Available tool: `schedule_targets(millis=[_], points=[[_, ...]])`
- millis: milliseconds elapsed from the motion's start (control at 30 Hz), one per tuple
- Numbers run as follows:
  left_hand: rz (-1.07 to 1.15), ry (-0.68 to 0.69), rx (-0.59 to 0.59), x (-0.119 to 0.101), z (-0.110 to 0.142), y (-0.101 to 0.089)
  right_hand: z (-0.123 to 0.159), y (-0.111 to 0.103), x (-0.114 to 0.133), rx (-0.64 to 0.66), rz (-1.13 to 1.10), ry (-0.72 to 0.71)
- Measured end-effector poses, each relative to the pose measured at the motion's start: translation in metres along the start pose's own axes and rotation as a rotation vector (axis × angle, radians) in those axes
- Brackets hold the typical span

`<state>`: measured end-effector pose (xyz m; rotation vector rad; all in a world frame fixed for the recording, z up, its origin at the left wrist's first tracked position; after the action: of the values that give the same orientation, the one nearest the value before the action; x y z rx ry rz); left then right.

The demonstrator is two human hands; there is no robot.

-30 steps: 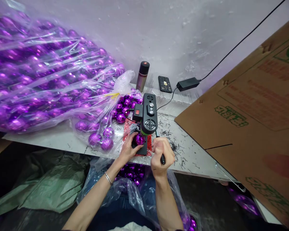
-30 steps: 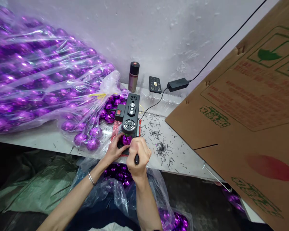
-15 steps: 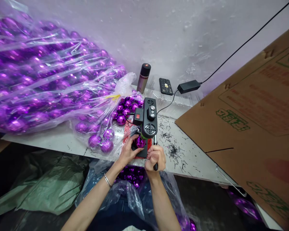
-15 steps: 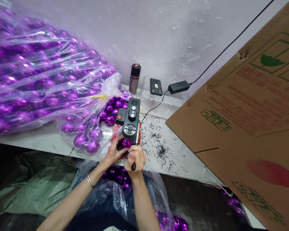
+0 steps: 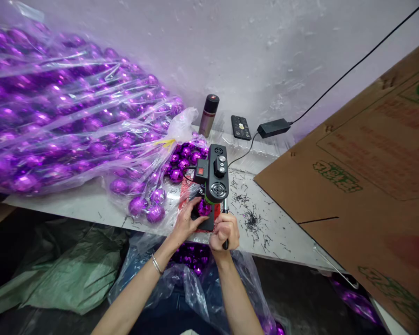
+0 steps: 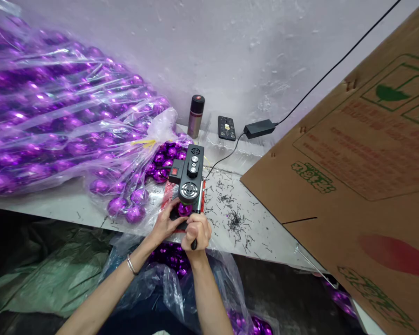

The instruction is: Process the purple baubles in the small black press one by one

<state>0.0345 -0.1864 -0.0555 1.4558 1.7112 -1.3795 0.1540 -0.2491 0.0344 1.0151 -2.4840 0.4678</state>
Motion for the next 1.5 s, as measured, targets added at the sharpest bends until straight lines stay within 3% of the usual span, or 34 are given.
schedule_targets(millis=[367, 567, 700, 900, 1033, 1167, 1267, 1367, 1467, 1500], points=[[-0.022, 0.02, 0.008, -0.001, 0.0, -0.001, 0.002, 0.0, -0.003, 0.005, 0.003, -0.02], [-0.019, 0.001, -0.003, -0.001, 0.001, 0.0, 0.002, -0.001, -0.004, 0.091, 0.027, -0.12], [0.006, -0.024, -0.004, 0.0, 0.001, 0.001, -0.011, -0.006, 0.006, 0.047, 0.005, -0.007], [-0.003, -0.017, -0.061, -0.006, 0.0, -0.004, -0.057, -0.014, 0.032, 0.09, -0.043, 0.154], [-0.067, 0.126, -0.096, -0.019, 0.033, -0.013, -0.066, -0.014, 0.037, 0.111, -0.052, 0.165], [-0.109, 0.403, 0.183, -0.034, 0.094, -0.003, -0.057, -0.012, 0.036, 0.106, -0.045, 0.119], [-0.162, 0.432, 0.284, -0.042, 0.113, 0.001, -0.053, -0.011, 0.034, 0.097, -0.052, 0.094], [-0.212, 0.364, 0.119, -0.048, 0.075, -0.016, -0.052, -0.011, 0.033, 0.104, -0.053, 0.084], [-0.344, 0.142, -0.187, -0.04, -0.001, -0.048, -0.051, -0.011, 0.032, 0.1, -0.049, 0.09], [-0.41, 0.083, -0.225, -0.034, -0.027, -0.056, -0.05, -0.011, 0.031, 0.094, -0.045, 0.092]])
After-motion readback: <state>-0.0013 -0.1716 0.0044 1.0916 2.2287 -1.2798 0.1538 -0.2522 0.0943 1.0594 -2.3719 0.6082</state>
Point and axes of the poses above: each hand's wrist, its own z-axis away from the middle knuckle, its own y-axis out of the palm, x = y × z, the point moved 3 cm from there along -z, towards the middle knuckle, and after that the axes turned 2 degrees about x, right-handed, at the moved point
